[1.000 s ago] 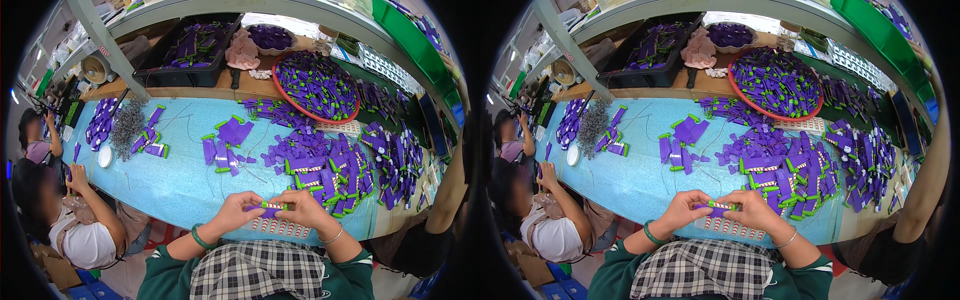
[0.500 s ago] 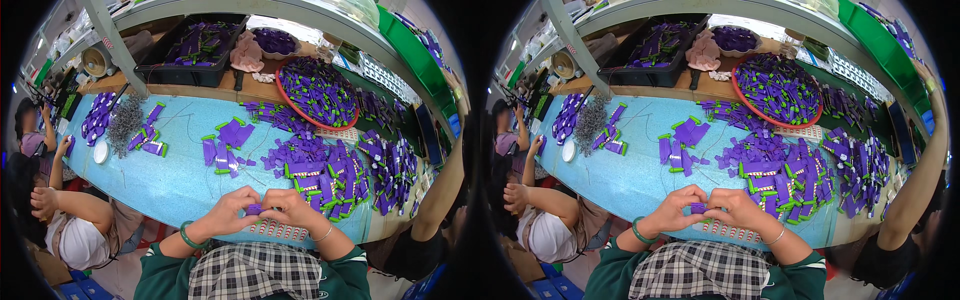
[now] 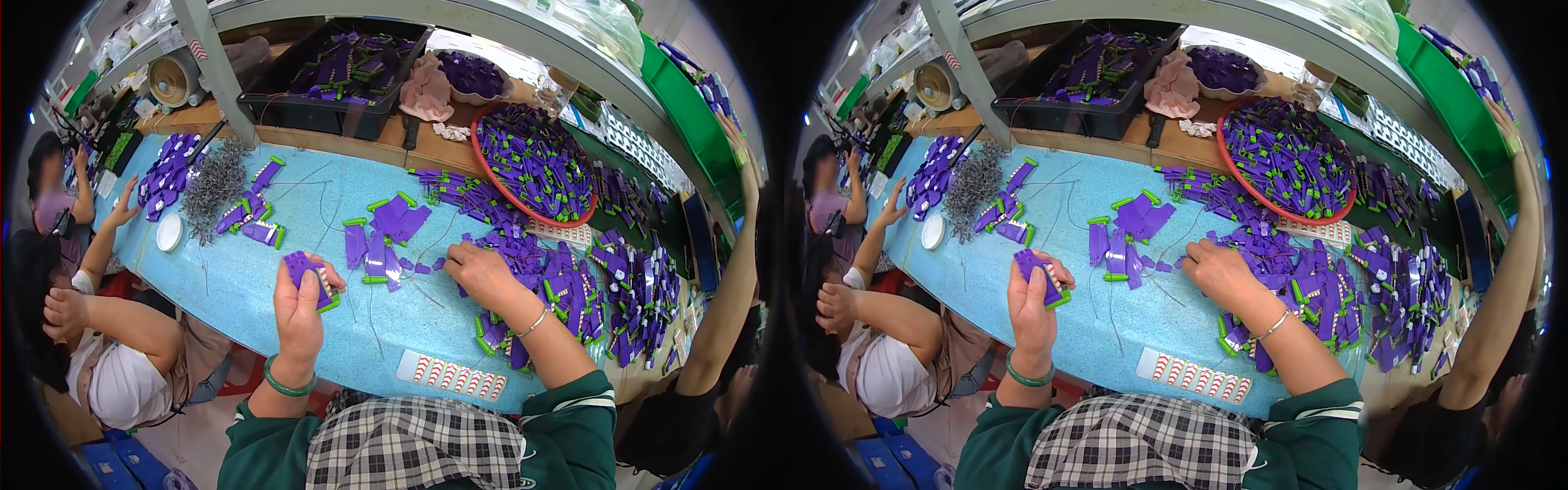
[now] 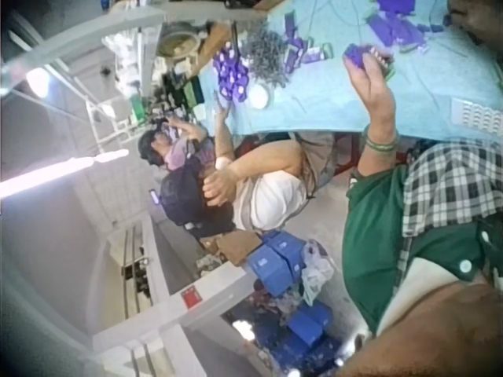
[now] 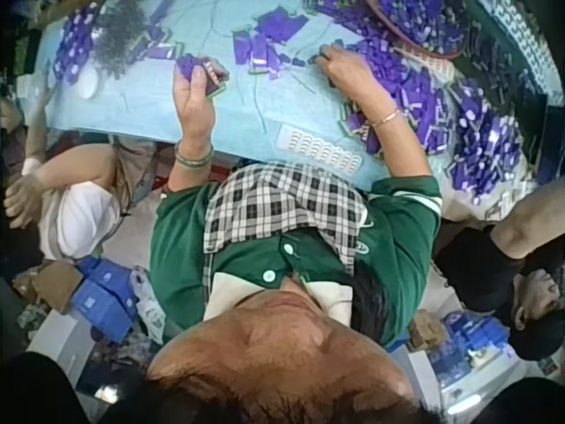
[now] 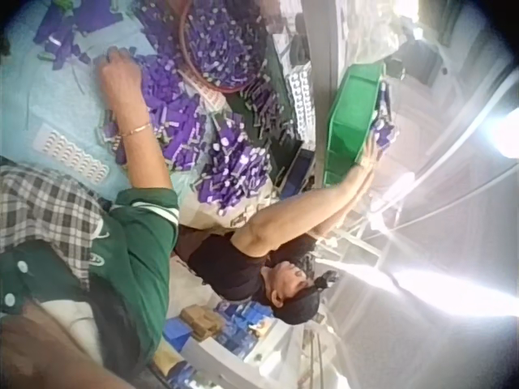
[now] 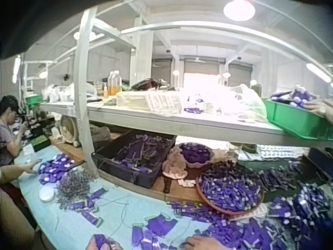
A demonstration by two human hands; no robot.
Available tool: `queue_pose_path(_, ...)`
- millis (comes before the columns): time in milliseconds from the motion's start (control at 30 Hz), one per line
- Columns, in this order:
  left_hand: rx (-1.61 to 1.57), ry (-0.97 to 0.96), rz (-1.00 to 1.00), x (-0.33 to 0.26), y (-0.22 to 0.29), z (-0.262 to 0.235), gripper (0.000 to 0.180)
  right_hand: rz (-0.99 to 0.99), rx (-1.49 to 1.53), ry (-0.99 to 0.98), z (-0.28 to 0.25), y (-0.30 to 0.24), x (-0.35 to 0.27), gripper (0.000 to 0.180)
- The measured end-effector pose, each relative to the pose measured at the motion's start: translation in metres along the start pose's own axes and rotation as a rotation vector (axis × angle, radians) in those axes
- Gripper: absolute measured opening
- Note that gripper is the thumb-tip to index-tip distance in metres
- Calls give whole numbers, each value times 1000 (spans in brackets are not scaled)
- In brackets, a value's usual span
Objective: The person assembles small purple and green plastic components at a workbench. They repeatedly pick up a purple piece, attach a green piece, and place the assembled unit on the table. The person also handles a white cylindrical object and a small white container during the process.
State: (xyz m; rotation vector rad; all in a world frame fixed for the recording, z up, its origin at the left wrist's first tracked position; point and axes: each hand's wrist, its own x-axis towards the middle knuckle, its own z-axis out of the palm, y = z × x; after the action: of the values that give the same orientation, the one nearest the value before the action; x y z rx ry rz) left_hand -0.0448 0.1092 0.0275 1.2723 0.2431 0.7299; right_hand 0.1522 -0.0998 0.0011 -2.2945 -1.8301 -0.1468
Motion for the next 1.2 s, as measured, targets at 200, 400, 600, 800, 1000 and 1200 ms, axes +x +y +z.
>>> queue_pose_path(200,4,-193,-280,-23,-34,21,20,441,816,87,-25,-23,-17,17)
queue_pose_path(400,373,-622,-454,-44,-48,58,14,701,1541,275,-19,-76,-53,9)
queue_pose_path(600,567,-787,-113,-51,-42,71,16,573,909,397,-19,-92,-62,12)
queue_pose_path(800,639,-802,-67,-55,-49,71,14,487,810,337,-25,-90,-61,13)
queue_pose_path(1000,445,-764,-336,-60,-45,76,21,563,870,252,-20,-94,-63,14)
queue_pose_path(1200,379,-843,-388,-54,-54,80,20,552,781,227,-35,-84,-62,14)
